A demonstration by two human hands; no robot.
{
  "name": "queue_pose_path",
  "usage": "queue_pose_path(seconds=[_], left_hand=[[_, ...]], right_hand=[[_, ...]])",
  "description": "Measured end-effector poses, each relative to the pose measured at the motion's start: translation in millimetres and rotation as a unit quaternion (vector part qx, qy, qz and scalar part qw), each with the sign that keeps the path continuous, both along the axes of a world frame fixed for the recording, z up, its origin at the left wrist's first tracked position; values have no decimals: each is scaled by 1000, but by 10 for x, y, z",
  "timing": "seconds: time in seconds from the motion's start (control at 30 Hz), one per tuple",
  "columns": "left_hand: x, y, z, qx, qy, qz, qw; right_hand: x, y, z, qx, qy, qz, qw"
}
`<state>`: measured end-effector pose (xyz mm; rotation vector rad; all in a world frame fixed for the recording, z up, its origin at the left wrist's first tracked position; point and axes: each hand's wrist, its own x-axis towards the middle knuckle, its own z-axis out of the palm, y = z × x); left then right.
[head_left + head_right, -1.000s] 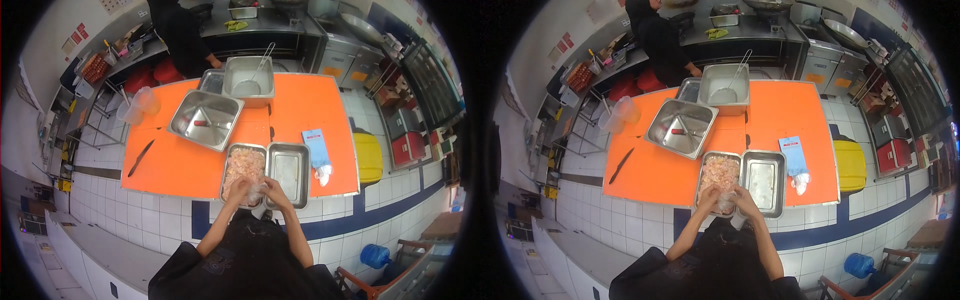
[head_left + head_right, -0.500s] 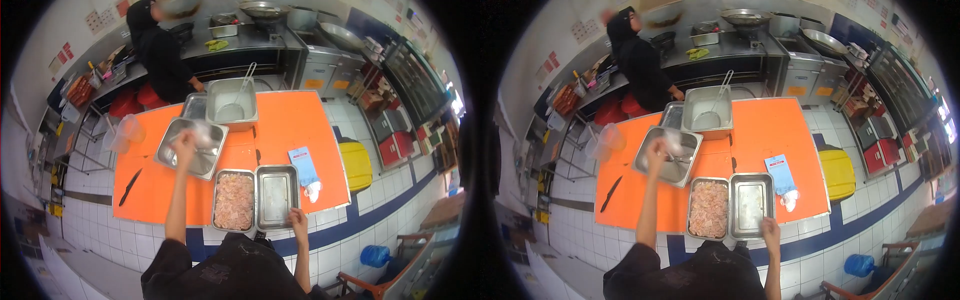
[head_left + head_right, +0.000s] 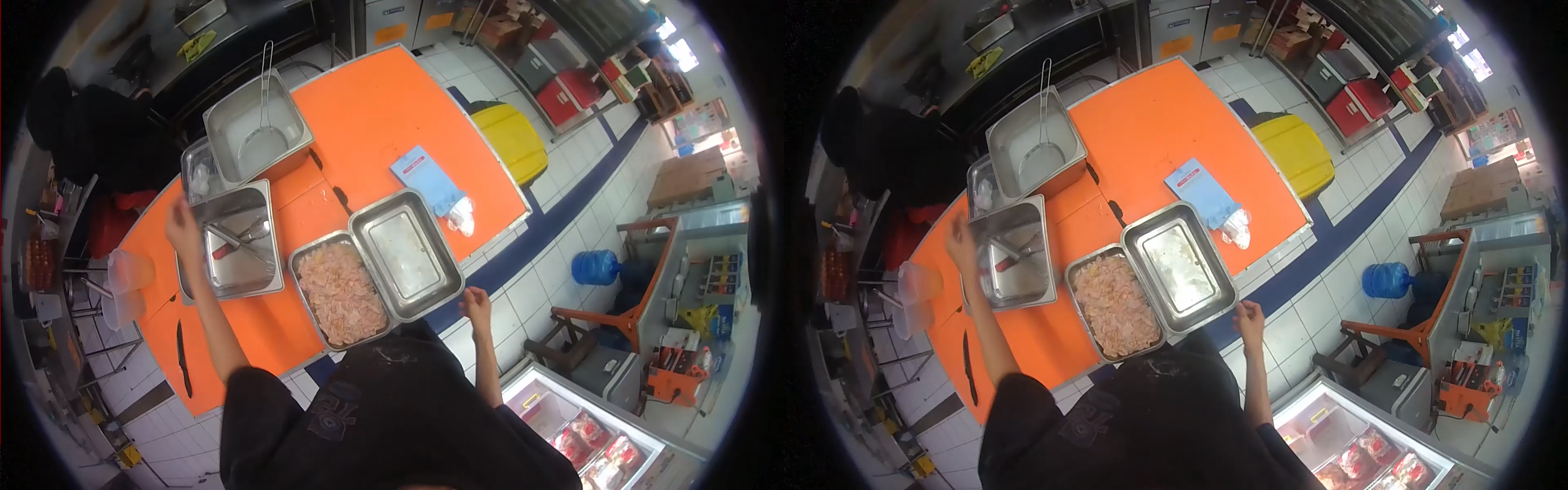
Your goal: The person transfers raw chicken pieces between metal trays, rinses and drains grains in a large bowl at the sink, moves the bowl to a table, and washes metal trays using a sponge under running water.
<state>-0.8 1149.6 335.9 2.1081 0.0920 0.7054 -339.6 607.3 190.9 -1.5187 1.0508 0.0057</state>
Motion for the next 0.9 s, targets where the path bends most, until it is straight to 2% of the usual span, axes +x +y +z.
queue_pose_path(seconds=[0.03,0.07,0.1,0.13,0.17,0.2,0.23,0.3,0.33,0.4,0.43,0.47,0.5,0.57,0.63,0.67,0.7,0.73,0.77,0.8,0.83,0.87,0.9], left_hand=[[-447,-290,54,20,34,-31,999],[-922,-692,43,-69,50,-10,996],[-1360,-732,-397,-90,94,-33,991],[-1821,-1084,-455,-214,109,-61,969],[-2348,-1249,-827,-202,196,-38,959],[-2798,-1604,-880,-191,186,-37,963],[-3198,-1865,-928,-269,205,-70,938],[-3891,-2183,-1128,-204,325,-50,922],[-4058,-2262,-1085,-208,323,-30,923],[-4359,-2294,-934,-114,513,-200,827],[-4512,-2245,-1002,-116,513,-182,831],[-4622,-2174,-1207,-169,505,-130,836],[-4749,-2049,-1446,-223,493,-79,838],[-5249,-1635,-2157,-238,434,48,867],[-5930,-1132,-2919,-107,444,137,879],[-6107,-1057,-2791,-223,494,201,816],[-6357,-977,-2830,-197,492,225,817],[-6497,-961,-2726,-262,531,274,758],[-6724,-938,-2762,-306,528,297,735],[-6919,-903,-2819,-315,529,306,726],[-7001,-934,-2832,-343,497,332,725],[-7085,-943,-2807,-377,443,330,743],[-7178,-901,-2794,-404,388,329,760]], right_hand=[[82,107,-11,7,31,-22,999],[141,218,-47,15,41,-37,998],[202,304,-114,23,48,-50,997],[238,360,-224,25,44,-42,998],[252,397,-366,123,2,-77,989],[259,417,-443,220,-38,-107,969],[275,444,-454,224,-38,-93,969],[320,453,-458,239,-57,-180,953],[285,391,-432,261,-77,-178,946],[194,176,-528,255,-85,-153,951],[129,119,-584,245,-100,-152,952],[85,76,-318,322,-150,-141,924],[-4,-72,-341,341,-152,-99,922],[-82,-122,286,363,-180,-76,911],[-128,-172,637,327,-194,-38,924],[-155,-245,641,317,-189,-10,929],[-142,-229,715,290,-209,13,934],[-128,-111,938,254,-206,42,944],[-147,74,1181,236,-213,63,946],[-113,151,1109,218,-204,139,944],[-126,492,1356,188,-222,188,938],[-108,750,1217,165,-254,216,928],[-143,1144,1348,154,-227,259,926]])
